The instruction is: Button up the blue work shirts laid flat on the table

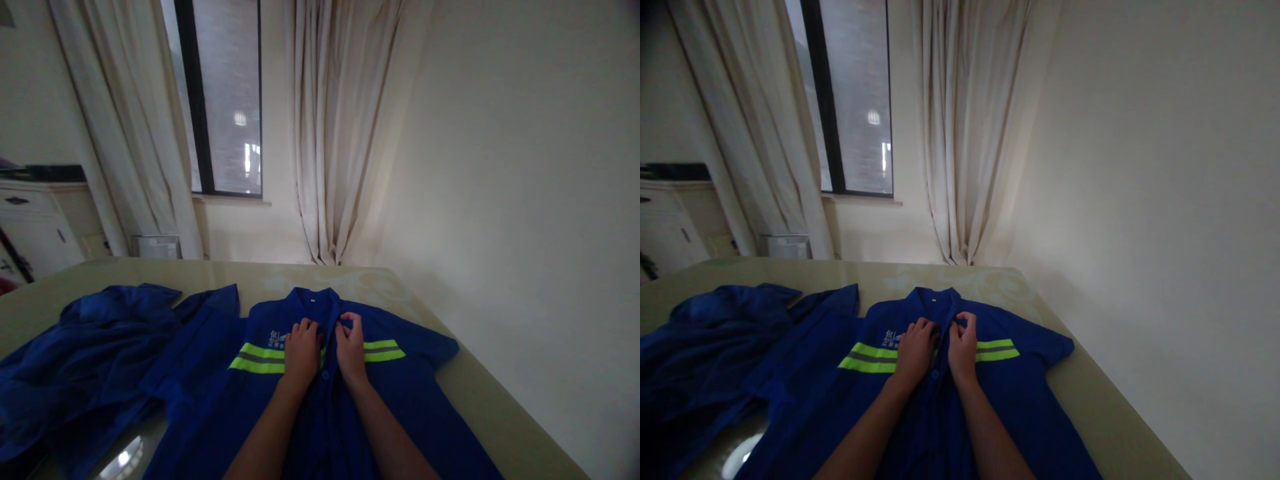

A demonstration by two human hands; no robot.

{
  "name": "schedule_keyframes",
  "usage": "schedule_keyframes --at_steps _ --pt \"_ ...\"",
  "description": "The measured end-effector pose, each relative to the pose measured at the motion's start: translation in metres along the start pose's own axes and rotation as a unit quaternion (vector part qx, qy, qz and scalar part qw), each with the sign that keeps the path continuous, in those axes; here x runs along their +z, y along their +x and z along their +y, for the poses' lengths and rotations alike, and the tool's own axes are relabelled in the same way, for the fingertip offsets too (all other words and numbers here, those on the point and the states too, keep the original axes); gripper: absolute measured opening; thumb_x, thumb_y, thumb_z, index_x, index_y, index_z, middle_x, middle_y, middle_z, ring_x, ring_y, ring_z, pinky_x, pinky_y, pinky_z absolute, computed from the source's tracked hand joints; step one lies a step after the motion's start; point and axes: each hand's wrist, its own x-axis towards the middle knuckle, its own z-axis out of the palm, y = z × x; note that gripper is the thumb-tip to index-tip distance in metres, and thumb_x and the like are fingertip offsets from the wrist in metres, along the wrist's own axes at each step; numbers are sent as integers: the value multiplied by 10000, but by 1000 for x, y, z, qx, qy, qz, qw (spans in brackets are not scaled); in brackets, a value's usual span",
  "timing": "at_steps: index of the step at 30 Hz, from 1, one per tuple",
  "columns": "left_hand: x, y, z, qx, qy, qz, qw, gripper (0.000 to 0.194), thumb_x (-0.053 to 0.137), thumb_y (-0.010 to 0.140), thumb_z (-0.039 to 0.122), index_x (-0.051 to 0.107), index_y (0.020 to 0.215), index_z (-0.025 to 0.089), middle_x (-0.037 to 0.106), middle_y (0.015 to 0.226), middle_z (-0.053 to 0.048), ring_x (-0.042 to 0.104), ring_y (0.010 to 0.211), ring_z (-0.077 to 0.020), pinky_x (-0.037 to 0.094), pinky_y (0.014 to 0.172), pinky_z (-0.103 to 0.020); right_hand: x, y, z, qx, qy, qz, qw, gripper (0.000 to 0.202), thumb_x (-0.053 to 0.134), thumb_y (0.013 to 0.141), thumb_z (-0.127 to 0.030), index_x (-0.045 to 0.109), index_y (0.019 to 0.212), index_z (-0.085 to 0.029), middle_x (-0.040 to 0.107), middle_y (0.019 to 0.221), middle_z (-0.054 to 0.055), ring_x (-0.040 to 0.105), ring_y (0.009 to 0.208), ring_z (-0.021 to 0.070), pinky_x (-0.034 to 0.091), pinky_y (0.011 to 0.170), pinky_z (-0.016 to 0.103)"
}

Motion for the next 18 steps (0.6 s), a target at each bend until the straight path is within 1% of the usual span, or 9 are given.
schedule_keyframes --at_steps 3,5,8,11,14,16,18 --pt "-2 1 -3 -6 -30 12 999 151 584 938 187 675 1053 223 658 1137 -61 587 1079 -260 441 891 -357 -1 0 1 -28 -47 11 998 233 432 927 -431 472 1060 -244 541 635 -46 515 535 172 384 527 268" --pt "-3 1 -5 -10 -59 25 998 136 584 931 163 652 1036 216 659 1094 -47 608 1029 -225 443 879 -324 -2 0 2 -47 -91 19 995 219 412 942 -408 509 1042 -240 579 673 -24 552 575 182 414 577 278" --pt "-3 0 -9 -17 -104 46 993 111 562 951 173 627 1032 213 653 1071 -38 620 988 -188 452 861 -288 -2 0 1 -68 -131 27 989 228 414 935 -375 571 1006 -227 683 839 46 651 758 216 473 724 303" --pt "-3 0 -12 -18 -136 57 989 115 573 951 180 636 1042 213 662 1025 -33 621 981 -186 454 864 -286 -1 1 -1 -69 -144 32 987 260 420 928 -362 627 970 -211 733 950 92 686 893 239 493 814 318" --pt "-2 2 -13 -12 -158 54 986 132 621 905 127 665 996 211 668 948 -19 628 920 -180 455 822 -279 1 0 -5 -43 -145 35 988 306 494 925 -441 681 936 -198 761 931 103 704 871 240 514 797 310" --pt "0 3 -13 -3 -171 47 984 174 637 867 71 686 959 210 669 907 -8 631 862 -164 454 788 -268 3 0 -6 -28 -153 40 987 328 597 870 -500 711 901 -193 769 882 101 711 818 245 524 758 313" --pt "1 3 -13 3 -182 45 982 212 642 847 42 706 959 211 678 891 -5 637 834 -156 460 787 -265 4 2 -4 -33 -156 41 986 305 652 815 -477 728 875 -188 767 829 93 712 764 250 529 723 321"
